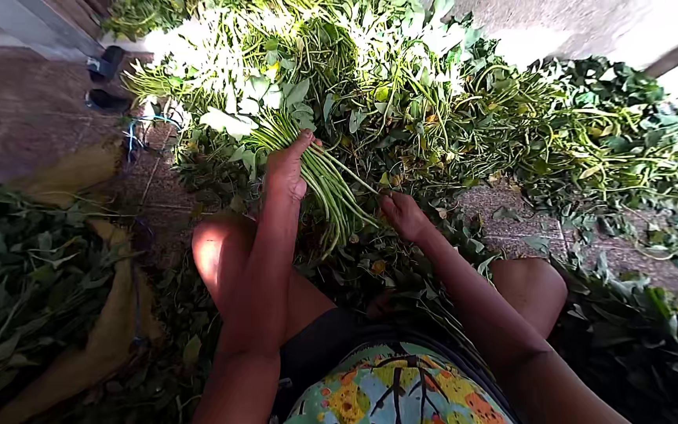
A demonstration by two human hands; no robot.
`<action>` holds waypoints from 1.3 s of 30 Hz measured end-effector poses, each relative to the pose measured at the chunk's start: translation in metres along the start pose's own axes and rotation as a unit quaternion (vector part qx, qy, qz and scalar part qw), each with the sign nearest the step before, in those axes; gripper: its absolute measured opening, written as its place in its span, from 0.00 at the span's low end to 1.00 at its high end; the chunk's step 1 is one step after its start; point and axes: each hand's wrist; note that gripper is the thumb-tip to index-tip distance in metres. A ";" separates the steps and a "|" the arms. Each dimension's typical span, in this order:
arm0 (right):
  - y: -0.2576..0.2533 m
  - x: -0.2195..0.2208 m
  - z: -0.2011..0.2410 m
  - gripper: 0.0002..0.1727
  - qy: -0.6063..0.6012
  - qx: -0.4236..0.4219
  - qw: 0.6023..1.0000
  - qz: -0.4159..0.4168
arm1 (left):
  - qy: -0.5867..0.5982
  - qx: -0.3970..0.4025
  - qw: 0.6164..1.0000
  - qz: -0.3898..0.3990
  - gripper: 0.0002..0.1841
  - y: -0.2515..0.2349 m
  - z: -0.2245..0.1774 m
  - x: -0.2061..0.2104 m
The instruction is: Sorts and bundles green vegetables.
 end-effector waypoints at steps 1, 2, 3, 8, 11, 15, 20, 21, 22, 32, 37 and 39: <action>-0.010 0.003 -0.008 0.24 -0.114 0.045 0.990 -0.069 | 0.027 0.004 0.999 -0.018 0.06 0.004 0.005 0.006; -0.020 0.006 -0.013 0.24 -0.254 0.092 0.952 -0.141 | 0.050 0.013 0.998 -0.038 0.07 0.007 0.010 0.013; -0.030 0.008 -0.017 0.21 -0.377 0.129 0.896 -0.197 | 0.063 0.024 0.996 -0.058 0.08 0.009 0.012 0.018; -0.041 -0.014 -0.019 0.19 -0.324 0.085 0.915 -0.226 | -0.005 0.193 0.981 -0.015 0.12 0.001 0.000 0.001; -0.034 -0.028 0.034 0.28 -0.139 -0.071 0.982 -0.106 | -0.162 0.217 0.956 0.108 0.17 0.014 0.007 -0.002; -0.043 -0.024 0.102 0.28 -0.067 -0.183 0.979 0.052 | -0.154 0.119 0.948 0.251 0.15 0.026 0.021 0.017; -0.089 -0.025 0.128 0.30 -0.009 -0.175 0.962 0.208 | 0.042 0.015 0.948 0.316 0.08 0.026 0.014 0.011; -0.109 -0.031 0.125 0.32 -0.055 -0.163 0.965 0.199 | 0.057 0.013 0.951 0.303 0.07 0.026 0.010 0.010; -0.130 -0.037 0.122 0.33 -0.094 -0.141 0.974 0.152 | 0.066 0.016 0.957 0.281 0.07 0.026 0.007 0.008; -0.243 -0.104 0.032 0.19 0.023 -0.013 0.953 -0.303 | 0.090 0.059 0.994 0.007 0.04 0.001 -0.010 -0.009; -0.182 -0.114 0.066 0.16 0.000 -0.200 0.937 -0.287 | 0.047 0.050 0.997 -0.047 0.07 -0.007 0.002 -0.006; -0.156 -0.112 0.090 0.14 0.078 -0.252 0.924 -0.276 | 0.004 0.037 0.998 -0.053 0.07 -0.011 0.009 0.000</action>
Point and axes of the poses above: each hand's wrist, its own y-axis away from the middle knuckle, its own x-axis out of the palm, z = x × y, and after that the axes turned 13 degrees about -y, right-handed
